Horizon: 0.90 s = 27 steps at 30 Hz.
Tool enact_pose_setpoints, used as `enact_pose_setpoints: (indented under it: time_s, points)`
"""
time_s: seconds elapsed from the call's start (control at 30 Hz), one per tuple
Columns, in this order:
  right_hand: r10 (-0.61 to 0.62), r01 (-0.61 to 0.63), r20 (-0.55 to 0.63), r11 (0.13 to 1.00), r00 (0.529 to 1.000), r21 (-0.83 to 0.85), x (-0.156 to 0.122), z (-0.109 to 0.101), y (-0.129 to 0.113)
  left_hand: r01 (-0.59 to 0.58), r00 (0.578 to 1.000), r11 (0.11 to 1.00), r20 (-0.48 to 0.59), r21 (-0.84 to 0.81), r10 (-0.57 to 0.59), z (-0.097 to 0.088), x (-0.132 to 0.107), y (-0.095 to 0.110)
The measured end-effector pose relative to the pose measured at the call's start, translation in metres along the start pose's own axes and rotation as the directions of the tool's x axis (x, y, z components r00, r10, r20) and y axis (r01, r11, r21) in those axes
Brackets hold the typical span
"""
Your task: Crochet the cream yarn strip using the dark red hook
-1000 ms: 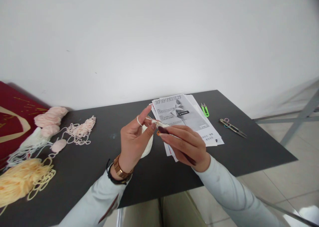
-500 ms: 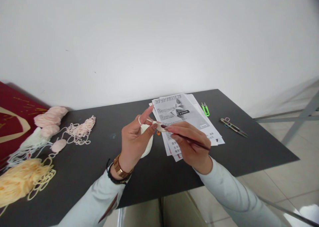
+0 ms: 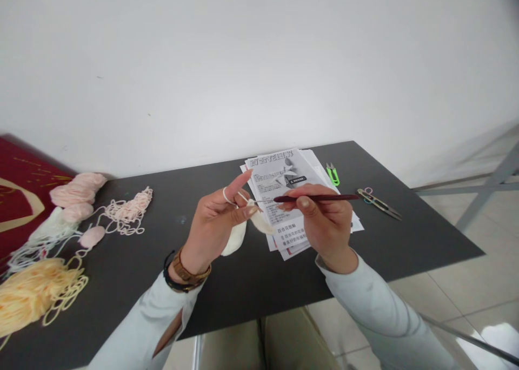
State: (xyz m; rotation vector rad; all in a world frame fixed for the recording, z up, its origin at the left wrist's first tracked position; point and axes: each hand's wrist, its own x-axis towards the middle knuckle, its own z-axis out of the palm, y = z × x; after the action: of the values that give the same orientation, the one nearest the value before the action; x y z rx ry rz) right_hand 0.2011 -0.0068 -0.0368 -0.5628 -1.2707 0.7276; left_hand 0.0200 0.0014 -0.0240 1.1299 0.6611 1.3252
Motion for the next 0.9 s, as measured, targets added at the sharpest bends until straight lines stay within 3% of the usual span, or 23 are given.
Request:
enact_pose_setpoints:
  time_s: [0.13,0.37,0.63,0.9]
  points:
    - [-0.004,0.003,0.024,1.000,1.000,0.028,0.001,-0.002,-0.001,0.123,0.992,0.987,0.043,-0.107,-0.119,-0.001,0.001,0.003]
    - [-0.043,0.041,0.068,0.999,0.997,0.022,0.002,-0.004,0.001,0.237,0.967,0.950,0.142,-0.203,-0.211,0.000,0.003,0.006]
    - [-0.155,0.158,0.207,0.987,0.966,0.000,0.010,-0.011,-0.006,0.289,0.949,0.935,0.191,-0.204,-0.252,-0.002,0.006,0.006]
    - [-0.123,0.105,0.252,0.991,0.960,0.083,0.011,-0.015,-0.006,0.329,0.927,0.925,0.251,-0.192,-0.278,-0.004,0.005,0.007]
